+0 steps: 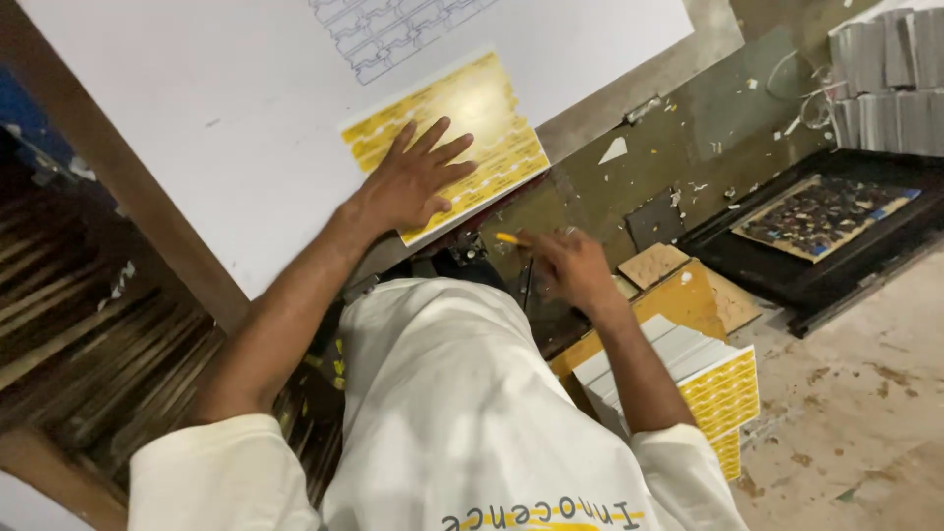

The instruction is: Aligning, marking, and trimming product labels on a work surface.

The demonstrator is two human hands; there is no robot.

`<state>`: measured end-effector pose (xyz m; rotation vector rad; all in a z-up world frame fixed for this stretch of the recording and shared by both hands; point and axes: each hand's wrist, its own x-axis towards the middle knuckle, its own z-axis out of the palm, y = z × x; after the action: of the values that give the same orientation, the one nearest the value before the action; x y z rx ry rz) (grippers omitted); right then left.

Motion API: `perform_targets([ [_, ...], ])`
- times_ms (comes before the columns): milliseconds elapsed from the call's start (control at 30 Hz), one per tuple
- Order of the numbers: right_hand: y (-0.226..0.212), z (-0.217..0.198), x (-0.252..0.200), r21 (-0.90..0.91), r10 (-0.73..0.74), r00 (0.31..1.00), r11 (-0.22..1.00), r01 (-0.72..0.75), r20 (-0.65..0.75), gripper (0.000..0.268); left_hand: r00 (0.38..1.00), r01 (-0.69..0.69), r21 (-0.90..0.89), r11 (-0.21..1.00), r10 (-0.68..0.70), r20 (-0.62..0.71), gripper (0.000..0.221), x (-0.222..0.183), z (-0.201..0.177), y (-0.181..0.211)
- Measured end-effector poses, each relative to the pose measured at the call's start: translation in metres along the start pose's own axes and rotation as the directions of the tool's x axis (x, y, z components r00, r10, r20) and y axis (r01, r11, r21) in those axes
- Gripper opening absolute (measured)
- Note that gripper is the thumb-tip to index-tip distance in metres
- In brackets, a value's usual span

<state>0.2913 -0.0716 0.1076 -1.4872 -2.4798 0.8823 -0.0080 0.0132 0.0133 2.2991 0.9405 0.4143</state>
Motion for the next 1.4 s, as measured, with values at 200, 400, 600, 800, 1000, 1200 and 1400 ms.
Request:
perform_targets([
  [200,0.019,-0.028,0.038,-0.053,-0.097,0.994,0.994,0.094,-0.055,0.034,0.990,0.086,0.061,0.994,-0.079,-0.116,0.057,-0.007,0.012,0.013],
  [400,0.053,-0.039,0.074,-0.089,-0.257,0.961,0.960,0.267,0.102,0.057,0.860,0.344,-0.089,0.935,-0.352,-0.369,0.043,-0.016,0.034,0.050],
  [600,0.071,-0.044,0.120,-0.011,-0.432,0.876,0.896,0.444,0.217,0.062,0.816,0.425,-0.069,0.903,-0.415,-0.401,0.045,-0.008,0.041,0.051],
  [800,0.077,-0.049,0.144,0.097,-0.478,0.801,0.873,0.477,0.360,0.058,0.792,0.471,-0.090,0.878,-0.466,-0.394,0.045,-0.006,0.034,0.052],
  [1000,0.081,-0.046,0.147,0.090,-0.506,0.771,0.852,0.515,0.387,0.057,0.789,0.494,-0.100,0.864,-0.494,-0.366,0.044,-0.006,0.033,0.056],
  [1200,0.086,-0.041,0.148,-0.013,-0.531,0.714,0.798,0.602,0.456,0.068,0.790,0.489,-0.107,0.866,-0.491,-0.367,0.045,-0.005,0.032,0.054],
  [1400,0.065,-0.049,0.157,-0.115,-0.448,0.649,0.763,0.636,0.615,0.076,0.789,0.486,-0.109,0.867,-0.488,-0.372,0.044,-0.004,0.028,0.055],
])
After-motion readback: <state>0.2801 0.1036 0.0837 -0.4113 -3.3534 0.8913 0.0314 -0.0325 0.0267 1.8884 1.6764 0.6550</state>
